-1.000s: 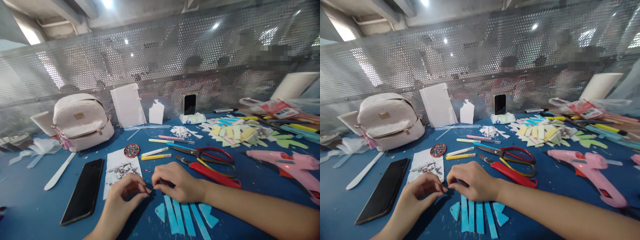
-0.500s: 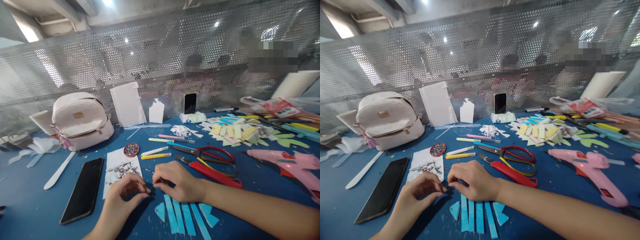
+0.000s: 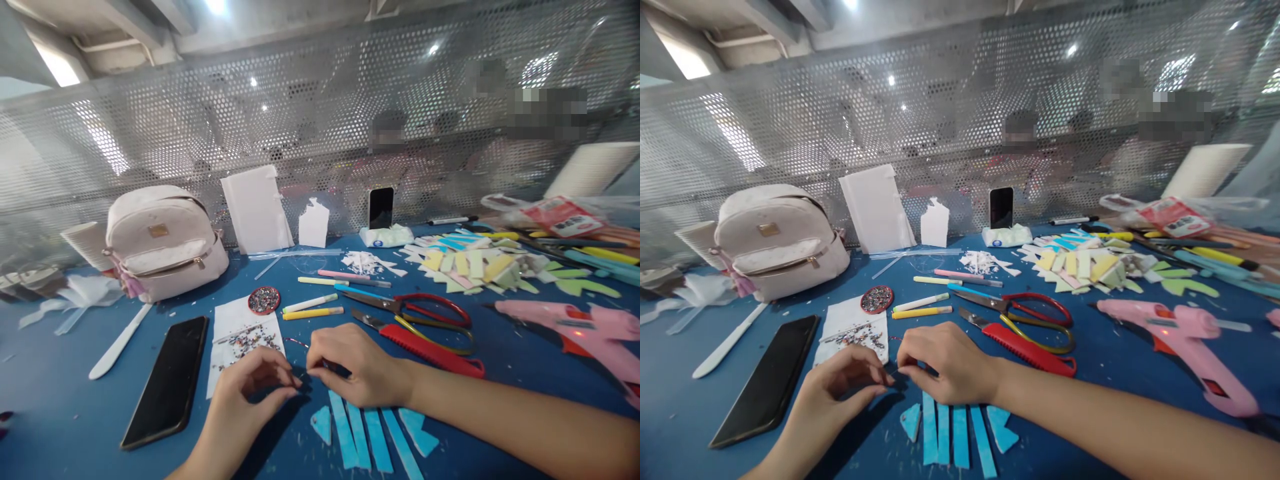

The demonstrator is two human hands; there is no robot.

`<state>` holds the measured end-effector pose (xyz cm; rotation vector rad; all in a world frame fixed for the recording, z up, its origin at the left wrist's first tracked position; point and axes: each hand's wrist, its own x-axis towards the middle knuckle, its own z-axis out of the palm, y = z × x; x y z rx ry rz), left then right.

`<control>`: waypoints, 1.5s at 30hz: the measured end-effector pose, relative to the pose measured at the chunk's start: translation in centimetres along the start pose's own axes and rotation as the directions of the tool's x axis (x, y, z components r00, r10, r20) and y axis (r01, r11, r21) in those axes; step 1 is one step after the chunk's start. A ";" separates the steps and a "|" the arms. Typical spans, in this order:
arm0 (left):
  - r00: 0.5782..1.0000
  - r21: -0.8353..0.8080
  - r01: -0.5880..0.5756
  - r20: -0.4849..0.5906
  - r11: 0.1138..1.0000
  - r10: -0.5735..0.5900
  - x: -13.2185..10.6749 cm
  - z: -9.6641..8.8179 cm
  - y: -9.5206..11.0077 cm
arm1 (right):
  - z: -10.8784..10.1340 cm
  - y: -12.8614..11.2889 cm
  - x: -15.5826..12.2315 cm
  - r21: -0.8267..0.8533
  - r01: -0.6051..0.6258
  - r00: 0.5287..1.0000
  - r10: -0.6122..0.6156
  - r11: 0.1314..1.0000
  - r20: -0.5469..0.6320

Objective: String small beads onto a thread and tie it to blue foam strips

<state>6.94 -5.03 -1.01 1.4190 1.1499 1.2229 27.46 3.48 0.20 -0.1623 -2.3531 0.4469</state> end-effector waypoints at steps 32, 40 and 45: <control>0.999 0.043 -0.034 -0.029 0.999 0.035 0.0 0.1 0.1 | 0.0 -0.1 0.0 -0.060 0.019 1.000 -0.018 0.998 0.019; 1.000 0.087 -0.015 0.016 0.996 0.013 0.0 -0.1 0.5 | 0.1 -0.2 0.1 -0.070 0.035 0.999 -0.033 0.997 0.036; 0.999 0.150 -0.038 0.020 0.988 0.035 0.1 -0.1 0.5 | 0.1 -0.3 0.3 -0.071 0.063 0.997 -0.059 0.995 0.056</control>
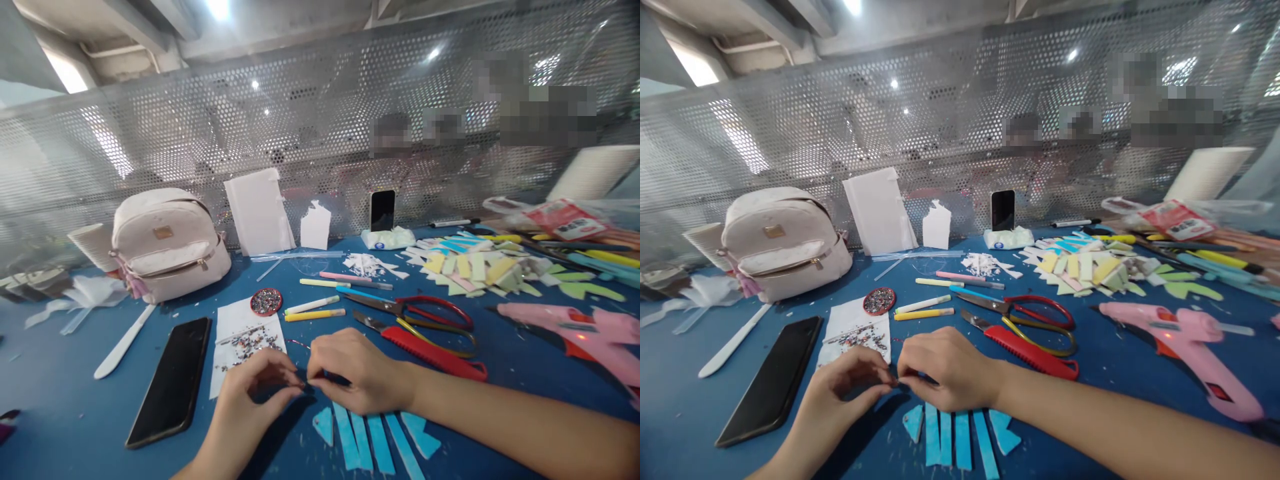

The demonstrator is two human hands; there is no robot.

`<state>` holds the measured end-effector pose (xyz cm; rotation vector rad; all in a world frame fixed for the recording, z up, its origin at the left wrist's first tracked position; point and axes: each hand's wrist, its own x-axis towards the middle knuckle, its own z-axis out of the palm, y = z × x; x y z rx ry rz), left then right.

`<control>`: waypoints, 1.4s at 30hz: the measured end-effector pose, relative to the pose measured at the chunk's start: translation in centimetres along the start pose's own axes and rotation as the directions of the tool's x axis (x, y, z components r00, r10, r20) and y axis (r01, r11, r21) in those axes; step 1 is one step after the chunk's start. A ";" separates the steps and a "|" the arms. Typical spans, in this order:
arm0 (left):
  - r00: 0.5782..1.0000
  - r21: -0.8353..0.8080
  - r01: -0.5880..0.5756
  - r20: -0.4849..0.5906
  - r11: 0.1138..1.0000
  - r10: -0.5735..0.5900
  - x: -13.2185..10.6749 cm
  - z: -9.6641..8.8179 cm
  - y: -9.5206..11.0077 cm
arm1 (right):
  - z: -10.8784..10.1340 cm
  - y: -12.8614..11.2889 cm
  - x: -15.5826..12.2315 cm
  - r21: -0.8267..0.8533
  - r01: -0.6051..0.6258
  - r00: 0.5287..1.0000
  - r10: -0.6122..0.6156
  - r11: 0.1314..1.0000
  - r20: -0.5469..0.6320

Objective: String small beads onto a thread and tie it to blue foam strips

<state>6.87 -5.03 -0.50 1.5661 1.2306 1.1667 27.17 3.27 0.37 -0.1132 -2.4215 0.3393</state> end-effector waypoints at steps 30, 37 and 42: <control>0.998 0.186 -0.006 0.067 0.982 -0.007 -0.7 1.1 0.3 | -0.2 0.3 0.0 0.160 0.010 0.993 -0.029 0.987 0.117; 0.880 0.423 -0.464 0.321 0.779 0.350 -0.7 0.5 0.5 | 0.1 0.3 -0.2 0.175 0.005 0.985 -0.035 0.984 0.167; 0.787 0.500 -0.617 0.416 0.608 0.456 -0.9 0.5 -0.1 | 0.2 0.4 -0.2 0.199 -0.023 0.979 -0.018 0.980 0.203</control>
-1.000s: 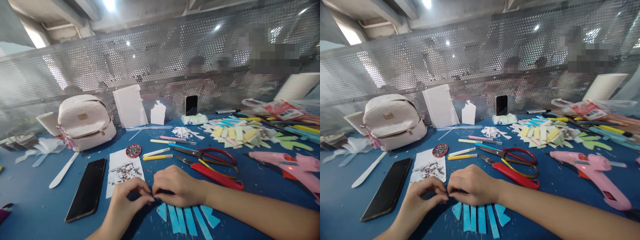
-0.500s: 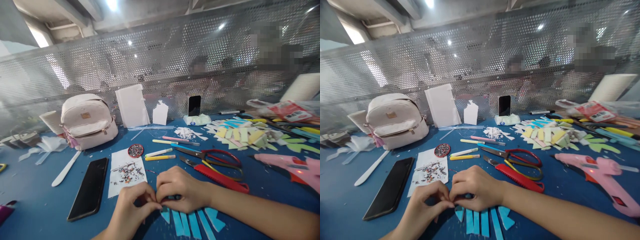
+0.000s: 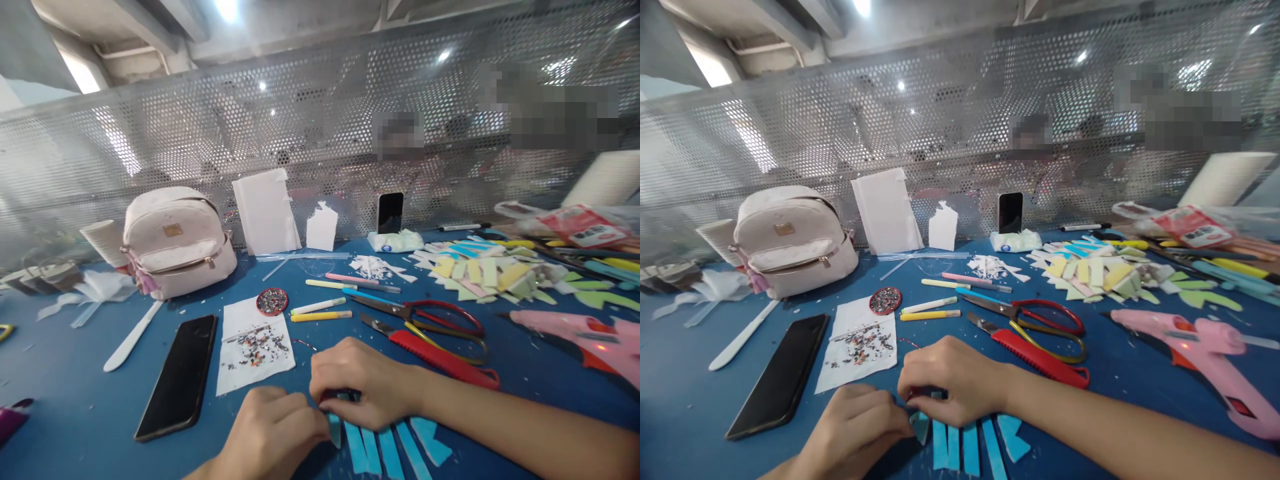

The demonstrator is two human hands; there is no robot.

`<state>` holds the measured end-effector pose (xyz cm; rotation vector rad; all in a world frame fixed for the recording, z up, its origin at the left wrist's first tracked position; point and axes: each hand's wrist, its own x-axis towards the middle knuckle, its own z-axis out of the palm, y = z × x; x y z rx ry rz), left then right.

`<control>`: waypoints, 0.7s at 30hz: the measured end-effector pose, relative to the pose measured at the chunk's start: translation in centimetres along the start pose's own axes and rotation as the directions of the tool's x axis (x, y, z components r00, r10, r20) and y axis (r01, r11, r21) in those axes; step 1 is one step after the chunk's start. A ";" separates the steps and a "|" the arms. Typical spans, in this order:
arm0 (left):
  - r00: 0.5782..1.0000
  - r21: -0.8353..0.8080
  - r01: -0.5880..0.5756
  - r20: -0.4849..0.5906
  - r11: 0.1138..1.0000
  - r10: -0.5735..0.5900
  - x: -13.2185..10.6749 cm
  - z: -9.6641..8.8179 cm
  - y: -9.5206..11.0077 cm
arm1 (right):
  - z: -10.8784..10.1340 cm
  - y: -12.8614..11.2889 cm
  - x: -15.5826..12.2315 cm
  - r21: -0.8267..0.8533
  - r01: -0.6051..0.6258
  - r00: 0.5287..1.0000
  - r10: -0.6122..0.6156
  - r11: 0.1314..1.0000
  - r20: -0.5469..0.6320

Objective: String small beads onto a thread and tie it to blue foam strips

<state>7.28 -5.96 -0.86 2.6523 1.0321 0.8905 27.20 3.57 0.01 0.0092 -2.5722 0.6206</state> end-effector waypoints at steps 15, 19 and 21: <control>0.972 0.042 -0.142 -0.183 0.989 0.147 1.0 0.3 0.1 | -0.1 0.1 0.1 -0.058 0.007 0.999 -0.004 0.998 0.053; 0.977 -0.034 -0.068 -0.203 0.997 0.059 0.7 0.3 -0.4 | -0.2 -0.1 0.2 -0.068 -0.009 1.000 0.011 0.998 0.025; 0.979 -0.059 -0.017 -0.205 0.998 0.004 0.4 -0.1 -0.7 | -0.3 -0.3 0.2 -0.060 -0.026 1.000 0.026 0.998 0.006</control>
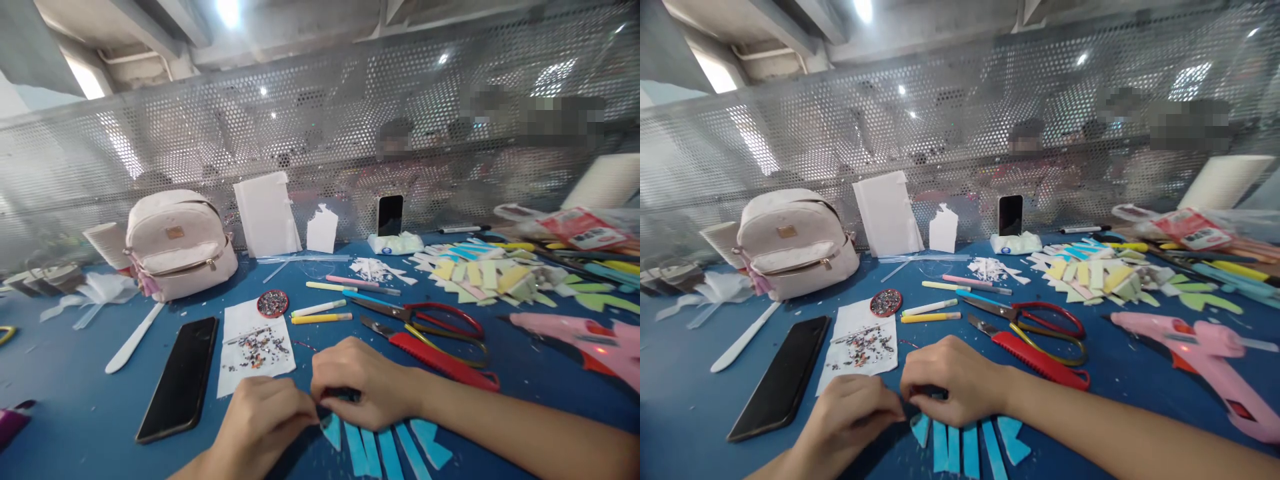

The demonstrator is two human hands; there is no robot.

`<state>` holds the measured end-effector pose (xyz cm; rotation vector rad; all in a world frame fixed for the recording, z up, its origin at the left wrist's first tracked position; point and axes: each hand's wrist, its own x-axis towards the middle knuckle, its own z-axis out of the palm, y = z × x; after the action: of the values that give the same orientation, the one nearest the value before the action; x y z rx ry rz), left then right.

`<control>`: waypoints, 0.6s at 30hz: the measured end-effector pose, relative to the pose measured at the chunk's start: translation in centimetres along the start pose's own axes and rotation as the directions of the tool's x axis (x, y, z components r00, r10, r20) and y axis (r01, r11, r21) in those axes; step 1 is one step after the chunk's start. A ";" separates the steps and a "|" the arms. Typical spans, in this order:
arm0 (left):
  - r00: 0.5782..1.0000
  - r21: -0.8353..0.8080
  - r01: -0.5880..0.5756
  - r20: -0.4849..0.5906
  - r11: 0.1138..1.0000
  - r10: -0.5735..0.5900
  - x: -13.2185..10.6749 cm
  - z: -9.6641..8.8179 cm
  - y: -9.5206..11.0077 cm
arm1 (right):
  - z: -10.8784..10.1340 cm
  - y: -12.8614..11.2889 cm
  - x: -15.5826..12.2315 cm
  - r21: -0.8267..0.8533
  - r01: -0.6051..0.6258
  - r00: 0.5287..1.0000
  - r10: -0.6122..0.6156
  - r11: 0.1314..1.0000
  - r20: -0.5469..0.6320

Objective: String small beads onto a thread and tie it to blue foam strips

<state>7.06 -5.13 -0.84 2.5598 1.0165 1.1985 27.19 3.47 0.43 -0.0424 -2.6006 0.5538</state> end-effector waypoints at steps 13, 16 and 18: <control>0.926 0.165 0.343 0.108 0.925 -0.363 0.8 -8.6 -7.8 | -0.1 0.1 -0.1 0.003 -0.087 0.992 0.087 0.996 -0.088; 0.889 0.106 0.252 0.366 0.962 -0.274 0.9 -9.1 -8.0 | -0.1 0.1 -0.1 0.001 -0.086 0.992 0.086 0.996 -0.091; 0.865 0.106 0.221 0.437 0.969 -0.245 0.9 -9.2 -7.8 | 0.0 0.1 -0.2 -0.004 -0.084 0.993 0.084 0.996 -0.081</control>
<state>-3.22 0.04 2.90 2.4811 1.2023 0.4881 27.37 3.57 0.29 -0.1741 -2.5313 0.5599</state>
